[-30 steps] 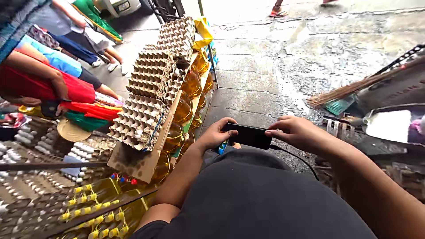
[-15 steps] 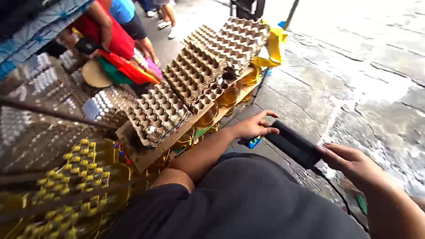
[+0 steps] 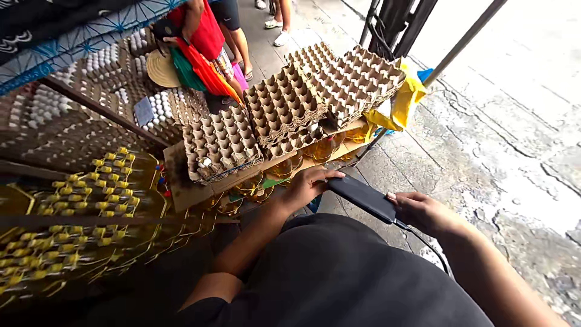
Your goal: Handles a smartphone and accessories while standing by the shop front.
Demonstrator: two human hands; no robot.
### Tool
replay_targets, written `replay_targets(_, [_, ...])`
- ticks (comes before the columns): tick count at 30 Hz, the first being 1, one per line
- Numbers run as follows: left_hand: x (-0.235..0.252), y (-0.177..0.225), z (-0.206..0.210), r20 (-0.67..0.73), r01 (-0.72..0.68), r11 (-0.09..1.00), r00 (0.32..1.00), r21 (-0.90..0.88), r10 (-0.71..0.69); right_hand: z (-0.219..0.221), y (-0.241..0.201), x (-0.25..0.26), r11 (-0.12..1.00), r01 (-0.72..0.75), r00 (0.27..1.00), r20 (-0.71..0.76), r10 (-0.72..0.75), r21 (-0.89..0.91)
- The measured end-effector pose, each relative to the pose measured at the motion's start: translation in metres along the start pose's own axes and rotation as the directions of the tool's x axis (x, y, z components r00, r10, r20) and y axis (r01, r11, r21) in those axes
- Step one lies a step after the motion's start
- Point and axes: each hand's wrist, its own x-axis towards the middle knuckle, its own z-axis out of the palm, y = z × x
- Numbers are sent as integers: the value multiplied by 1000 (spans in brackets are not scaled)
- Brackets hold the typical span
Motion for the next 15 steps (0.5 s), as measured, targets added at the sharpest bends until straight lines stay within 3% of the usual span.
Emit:
replay_targets(3, [0,3,5,-83,42,998,996,46,-38,-12,-3,11,996,-87,991,102,86,8])
replay_targets(8, [4,8,20,-33,142,989,989,-32,-143,-33,0,24,996,-79,920,382,90,-45])
replay_targets(12, [11,21,32,-22,252,966,967,-61,-254,-45,7,26,998,-37,900,433,55,-49])
replay_targets(15, [19,25,40,12,305,949,952,-84,-305,-54,10,16,997,-61,921,382,77,-53])
